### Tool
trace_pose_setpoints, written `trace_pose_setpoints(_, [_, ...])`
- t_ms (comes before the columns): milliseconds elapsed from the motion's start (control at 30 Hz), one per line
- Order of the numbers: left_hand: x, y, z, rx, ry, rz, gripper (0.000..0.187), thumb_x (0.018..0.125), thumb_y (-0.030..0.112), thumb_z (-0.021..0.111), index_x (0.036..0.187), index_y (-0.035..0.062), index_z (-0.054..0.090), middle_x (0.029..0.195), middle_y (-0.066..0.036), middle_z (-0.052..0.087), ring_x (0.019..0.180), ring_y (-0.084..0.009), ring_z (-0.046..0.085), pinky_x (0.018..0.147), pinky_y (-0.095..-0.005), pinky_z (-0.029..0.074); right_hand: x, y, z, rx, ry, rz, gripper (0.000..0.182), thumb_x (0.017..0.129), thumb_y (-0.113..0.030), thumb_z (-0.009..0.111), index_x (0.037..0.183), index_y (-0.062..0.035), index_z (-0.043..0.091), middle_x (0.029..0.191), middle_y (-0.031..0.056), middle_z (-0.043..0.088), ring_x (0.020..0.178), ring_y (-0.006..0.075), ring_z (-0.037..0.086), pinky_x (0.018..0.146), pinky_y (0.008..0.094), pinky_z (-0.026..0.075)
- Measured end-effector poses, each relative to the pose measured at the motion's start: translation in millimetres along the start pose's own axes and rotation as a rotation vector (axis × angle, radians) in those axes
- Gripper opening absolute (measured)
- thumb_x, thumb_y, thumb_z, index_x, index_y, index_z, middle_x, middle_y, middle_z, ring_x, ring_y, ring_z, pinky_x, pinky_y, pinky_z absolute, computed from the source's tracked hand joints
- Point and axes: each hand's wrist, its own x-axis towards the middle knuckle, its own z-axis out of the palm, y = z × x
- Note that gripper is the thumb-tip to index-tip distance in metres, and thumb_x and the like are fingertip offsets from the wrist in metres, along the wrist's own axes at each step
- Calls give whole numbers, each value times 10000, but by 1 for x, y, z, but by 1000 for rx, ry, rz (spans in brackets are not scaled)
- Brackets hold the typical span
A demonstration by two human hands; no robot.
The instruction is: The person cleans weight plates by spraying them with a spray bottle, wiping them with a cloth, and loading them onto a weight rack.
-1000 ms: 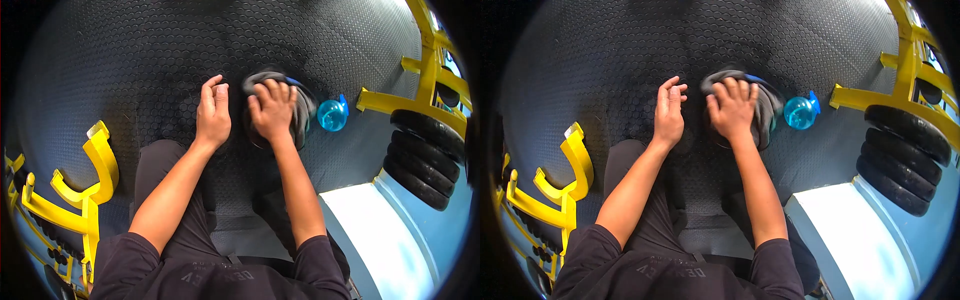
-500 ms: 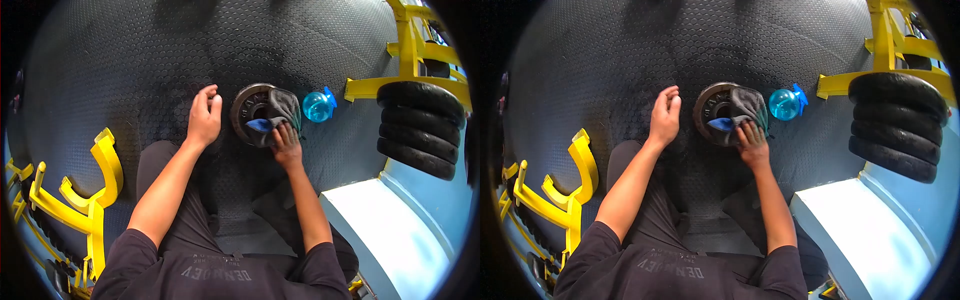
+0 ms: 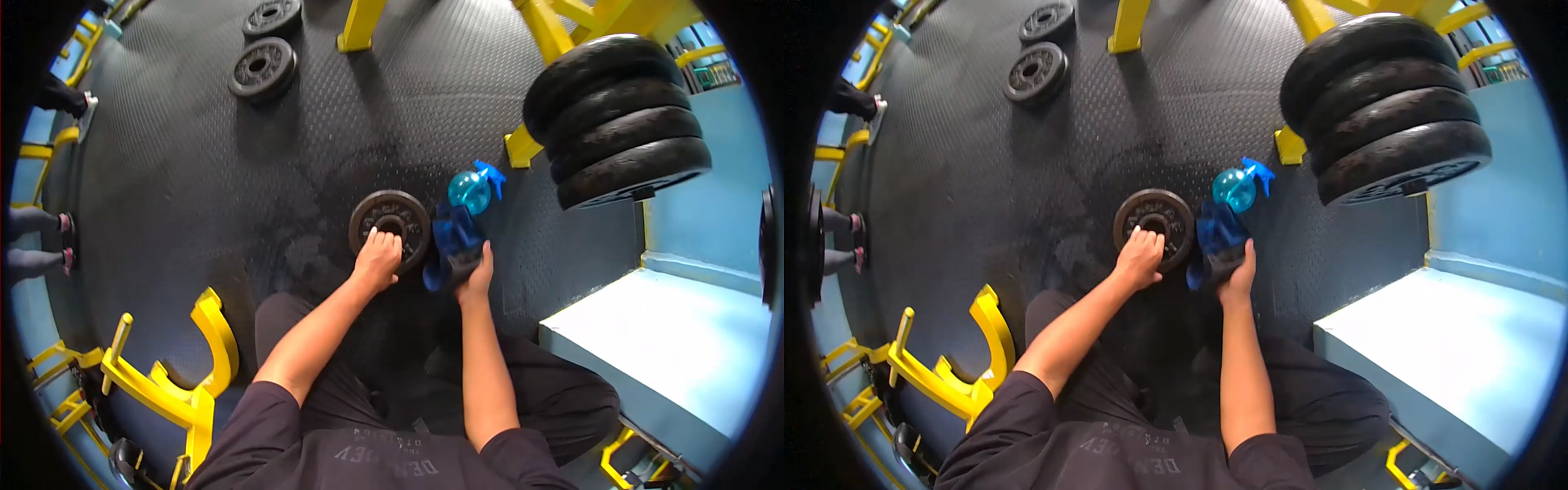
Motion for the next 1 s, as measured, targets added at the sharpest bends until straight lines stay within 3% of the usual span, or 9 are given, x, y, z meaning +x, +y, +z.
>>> trace_pose_setpoints(400, [-44,0,-51,-802,189,-384,791,718,533,813,1251,-28,651,1152,-192,684,1083,-268,667,940,-362,514,5,0,17,1,-89,263,184,870,-141,585,953,-1,671,984,156,712,897,293,705,778,432,582])
trace_pose_setpoints(467, [-56,-4,-59,-1373,216,-438,701,796,492,783,1218,-55,659,1035,-100,709,944,-173,683,873,-308,526,-11,32,29,-1170,-336,-573,173,847,-97,572,950,12,658,1013,205,689,951,341,682,824,458,552])
trace_pose_setpoints(533, [-55,-28,-25,-1334,349,-462,641,931,569,618,1110,-42,698,911,-18,696,803,-106,647,766,-255,520,-32,75,45,-1339,-538,-762,254,834,-117,592,1034,29,647,1094,247,663,1020,394,653,907,469,516])
trace_pose_setpoints(600, [-60,-55,1,-2086,313,-529,690,982,669,422,1051,47,712,888,-17,703,755,-125,642,727,-278,533,-90,69,121,-895,-523,-313,468,826,-235,645,1206,35,603,1247,296,593,1169,437,576,1066,488,417])
trace_pose_setpoints(633, [-62,-56,-16,-2097,323,-615,831,962,770,252,1010,78,710,862,-12,699,729,-126,638,717,-285,541,-91,93,117,-1034,-556,-445,570,814,-288,652,1279,28,562,1317,304,545,1248,434,515,1122,496,343])
trace_pose_setpoints(667, [-68,-70,-19,-2168,276,-578,708,1008,670,319,1028,79,708,851,-19,704,732,-139,652,715,-291,547,-93,116,107,-1168,-585,-581,674,801,-340,659,1352,22,521,1387,313,497,1327,431,454,1178,503,270])
trace_pose_setpoints(767, [-70,-81,-39,-2271,437,-689,600,1049,555,351,1097,68,698,934,-30,712,811,-147,661,782,-300,547,-89,148,111,-1476,-796,-743,714,887,-445,587,1428,6,470,1461,258,455,1420,390,362,1228,490,137])
trace_pose_setpoints(933, [-89,-129,32,-2429,667,-75,484,1078,376,347,1407,68,521,1325,-82,609,1211,-220,590,1065,-366,465,-39,178,155,-1612,-980,-890,656,948,-498,524,1411,-34,533,1527,184,416,1473,338,306,1234,505,89])
trace_pose_setpoints(1000, [-93,-130,26,-2142,713,-469,573,1072,436,327,1534,98,361,1556,-95,404,1402,-243,435,1188,-397,340,-22,182,185,-1586,-999,-929,601,941,-467,536,1366,-42,567,1514,158,430,1478,332,292,1221,560,72])
